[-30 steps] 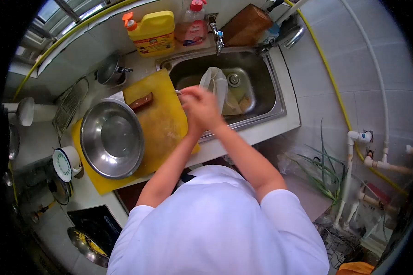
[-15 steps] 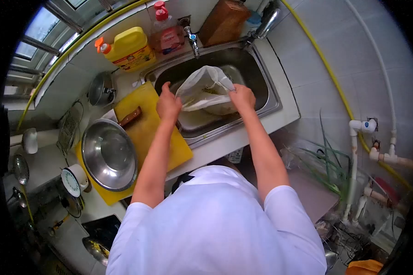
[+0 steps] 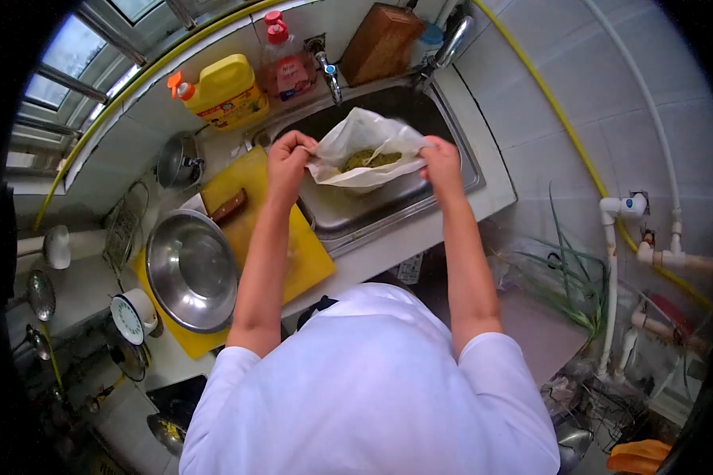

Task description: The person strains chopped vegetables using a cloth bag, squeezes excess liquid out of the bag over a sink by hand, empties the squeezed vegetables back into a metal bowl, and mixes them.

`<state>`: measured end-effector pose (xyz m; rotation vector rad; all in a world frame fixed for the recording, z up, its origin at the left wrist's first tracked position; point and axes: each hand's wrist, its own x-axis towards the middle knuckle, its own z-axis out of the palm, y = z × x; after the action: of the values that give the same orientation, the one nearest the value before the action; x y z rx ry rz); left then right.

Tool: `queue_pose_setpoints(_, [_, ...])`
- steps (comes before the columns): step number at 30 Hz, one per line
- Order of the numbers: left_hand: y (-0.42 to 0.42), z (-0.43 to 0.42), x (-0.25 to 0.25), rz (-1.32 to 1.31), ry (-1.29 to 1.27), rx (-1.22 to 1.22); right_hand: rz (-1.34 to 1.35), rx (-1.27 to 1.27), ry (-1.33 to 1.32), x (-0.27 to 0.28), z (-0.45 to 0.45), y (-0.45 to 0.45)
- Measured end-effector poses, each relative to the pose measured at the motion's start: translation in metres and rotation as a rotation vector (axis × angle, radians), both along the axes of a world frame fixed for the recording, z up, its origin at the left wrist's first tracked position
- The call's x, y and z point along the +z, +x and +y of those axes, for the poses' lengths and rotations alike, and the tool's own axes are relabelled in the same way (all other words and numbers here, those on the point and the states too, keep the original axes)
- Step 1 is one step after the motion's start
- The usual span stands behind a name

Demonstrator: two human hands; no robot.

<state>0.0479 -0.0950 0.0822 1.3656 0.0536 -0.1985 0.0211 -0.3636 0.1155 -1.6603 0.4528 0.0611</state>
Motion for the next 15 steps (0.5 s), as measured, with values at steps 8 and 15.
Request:
queue_pose_setpoints(8, [0.026, 0.013, 0.038, 0.045, 0.225, -0.082, -0.064, 0.169, -0.159, 0.036, -0.011, 0.008])
queue_pose_setpoints(15, [0.016, 0.012, 0.021, -0.08, 0.243, -0.097, -0.048, 0.331, -0.182, 0.036, -0.005, 0.001])
